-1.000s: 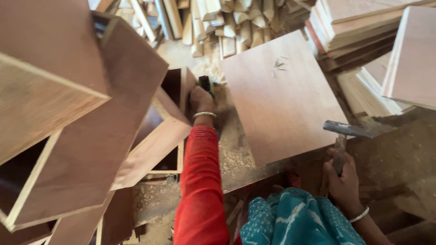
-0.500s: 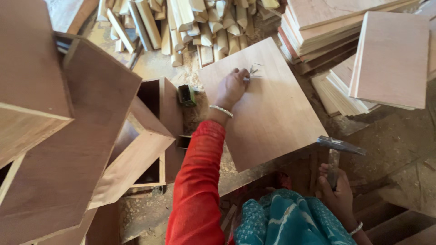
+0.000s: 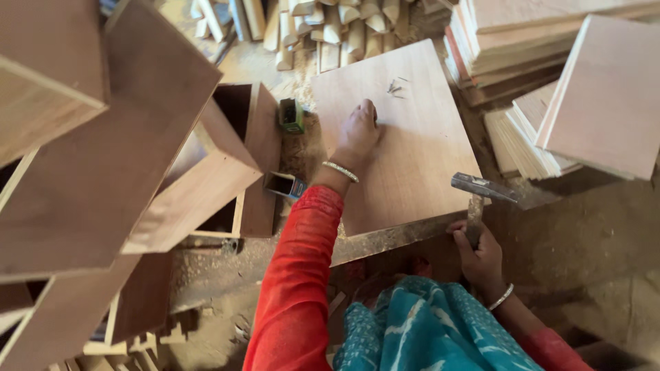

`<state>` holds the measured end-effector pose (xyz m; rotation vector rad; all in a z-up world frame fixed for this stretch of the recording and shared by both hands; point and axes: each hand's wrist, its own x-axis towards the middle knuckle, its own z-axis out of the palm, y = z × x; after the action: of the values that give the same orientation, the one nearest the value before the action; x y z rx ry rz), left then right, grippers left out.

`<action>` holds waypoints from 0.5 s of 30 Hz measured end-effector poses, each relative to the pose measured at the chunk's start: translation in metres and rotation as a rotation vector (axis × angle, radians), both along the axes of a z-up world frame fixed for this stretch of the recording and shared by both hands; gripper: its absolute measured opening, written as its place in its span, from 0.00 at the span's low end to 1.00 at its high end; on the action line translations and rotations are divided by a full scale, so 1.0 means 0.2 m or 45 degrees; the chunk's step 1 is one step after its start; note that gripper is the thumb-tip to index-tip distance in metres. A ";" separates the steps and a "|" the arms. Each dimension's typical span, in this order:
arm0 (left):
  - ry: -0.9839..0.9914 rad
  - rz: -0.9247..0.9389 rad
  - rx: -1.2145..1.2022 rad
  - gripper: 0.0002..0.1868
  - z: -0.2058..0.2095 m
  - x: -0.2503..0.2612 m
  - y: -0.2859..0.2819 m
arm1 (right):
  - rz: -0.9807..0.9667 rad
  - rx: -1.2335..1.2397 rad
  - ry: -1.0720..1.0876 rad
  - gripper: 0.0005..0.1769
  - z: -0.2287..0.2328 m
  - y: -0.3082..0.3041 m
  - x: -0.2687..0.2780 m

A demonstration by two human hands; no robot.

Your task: The person hammers several nails into a rectangular wooden board using a hammer. They hold the board steady with one hand while striking the nails with the other. The board is then lifted and moved aside.

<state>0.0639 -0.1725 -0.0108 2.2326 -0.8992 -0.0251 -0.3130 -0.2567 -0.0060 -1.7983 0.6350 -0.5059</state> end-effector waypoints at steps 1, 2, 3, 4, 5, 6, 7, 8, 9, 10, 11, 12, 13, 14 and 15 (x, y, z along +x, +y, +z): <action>0.056 0.018 -0.026 0.09 0.00 0.00 0.02 | 0.000 0.015 0.013 0.09 -0.02 -0.02 0.02; 0.054 0.015 -0.084 0.11 0.00 0.00 0.03 | -0.007 0.036 0.028 0.09 -0.03 -0.03 0.03; 0.050 0.011 -0.142 0.14 0.00 0.00 0.04 | 0.015 0.021 -0.010 0.08 -0.04 -0.03 0.03; 0.045 0.003 -0.204 0.16 0.00 0.00 0.03 | 0.033 0.002 -0.051 0.08 -0.05 -0.03 0.04; 0.014 0.035 -0.147 0.15 0.01 0.02 0.02 | 0.052 -0.016 -0.091 0.07 -0.05 -0.06 0.05; -0.010 0.062 -0.086 0.15 0.01 0.04 0.01 | 0.058 0.001 -0.072 0.08 -0.05 -0.08 0.05; -0.033 0.088 -0.026 0.15 0.02 0.05 0.01 | 0.064 0.019 -0.053 0.08 -0.05 -0.09 0.04; -0.040 0.120 -0.019 0.12 0.02 0.07 0.02 | 0.065 0.041 -0.032 0.08 -0.04 -0.09 0.02; -0.047 0.151 -0.013 0.09 0.02 0.09 0.05 | 0.059 0.026 -0.004 0.08 -0.04 -0.10 0.01; -0.057 0.184 -0.008 0.07 0.02 0.12 0.07 | 0.054 0.010 0.021 0.08 -0.03 -0.10 0.00; -0.083 0.151 -0.003 0.06 0.03 0.13 0.10 | 0.050 -0.007 0.046 0.08 -0.02 -0.11 -0.02; -0.111 0.118 0.001 0.06 0.03 0.15 0.12 | 0.073 0.005 0.023 0.08 -0.02 -0.13 -0.02; -0.138 0.085 0.006 0.07 0.03 0.15 0.15 | 0.097 0.016 -0.001 0.08 -0.02 -0.13 -0.02; -0.077 0.093 0.048 0.08 0.03 0.14 0.16 | 0.118 0.031 -0.022 0.08 -0.01 -0.14 -0.03; -0.016 0.100 0.089 0.10 0.02 0.12 0.17 | 0.123 0.037 -0.050 0.08 -0.02 -0.14 -0.03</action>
<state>0.0878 -0.1391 -0.0069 2.3339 -0.8280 -0.0059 -0.3183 -0.2845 -0.0090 -1.7781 0.5234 -0.4637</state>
